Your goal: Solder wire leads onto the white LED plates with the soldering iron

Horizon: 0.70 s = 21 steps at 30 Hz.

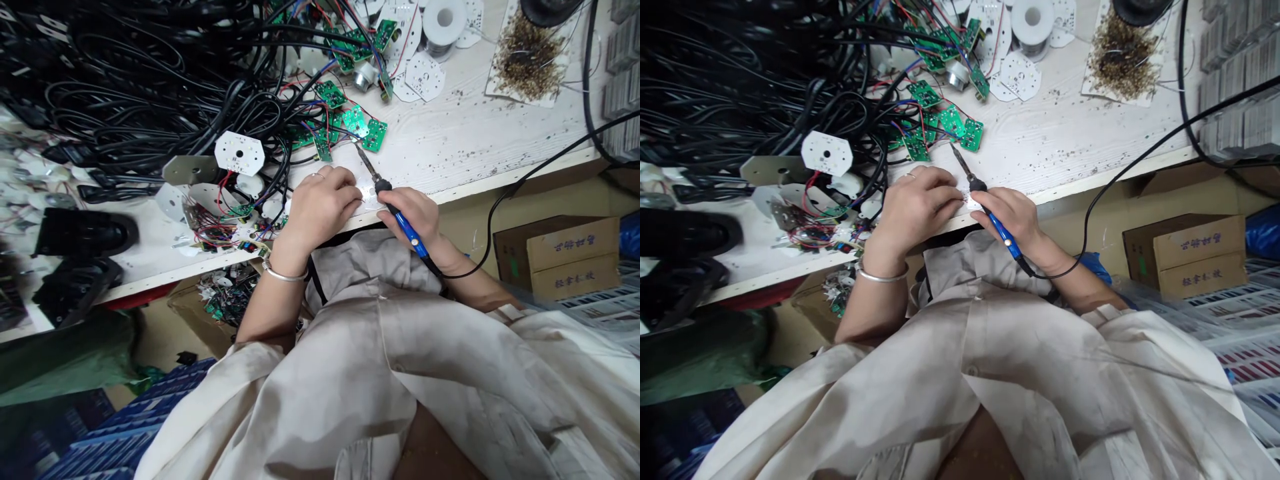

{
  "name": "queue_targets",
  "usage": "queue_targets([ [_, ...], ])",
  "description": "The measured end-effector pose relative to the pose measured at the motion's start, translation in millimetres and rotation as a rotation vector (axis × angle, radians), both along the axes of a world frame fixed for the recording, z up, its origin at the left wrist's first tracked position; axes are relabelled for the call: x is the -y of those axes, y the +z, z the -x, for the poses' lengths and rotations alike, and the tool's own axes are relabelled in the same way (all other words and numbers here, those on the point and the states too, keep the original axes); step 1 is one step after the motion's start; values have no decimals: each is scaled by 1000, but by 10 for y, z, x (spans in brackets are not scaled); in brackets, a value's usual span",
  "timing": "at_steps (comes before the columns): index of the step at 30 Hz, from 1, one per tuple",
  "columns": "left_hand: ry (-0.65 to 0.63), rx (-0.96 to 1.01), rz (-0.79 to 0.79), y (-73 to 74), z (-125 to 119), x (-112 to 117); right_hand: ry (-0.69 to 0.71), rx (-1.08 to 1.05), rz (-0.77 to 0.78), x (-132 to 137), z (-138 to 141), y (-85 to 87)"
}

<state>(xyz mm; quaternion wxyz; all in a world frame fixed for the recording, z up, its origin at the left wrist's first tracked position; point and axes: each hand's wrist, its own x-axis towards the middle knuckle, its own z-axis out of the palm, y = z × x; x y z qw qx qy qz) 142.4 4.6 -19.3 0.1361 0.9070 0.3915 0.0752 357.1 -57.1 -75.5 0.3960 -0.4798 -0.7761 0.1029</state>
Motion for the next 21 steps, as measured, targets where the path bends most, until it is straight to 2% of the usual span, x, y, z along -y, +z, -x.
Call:
queue_targets([
  [5, 45, -65, 25, -21, -96, 16, -16, 9, -22, -9, 20, 24],
  [12, 51, 44, 22, -44, -36, 22, -22, -45, -141, -28, 36, 33],
  [18, 137, 29, 35, -59, -103, -25, 20, -94, 11, -20, -1, 73],
  [21, 138, 23, 42, -32, -122, -38, 44, -241, 13, 5, -22, 99],
])
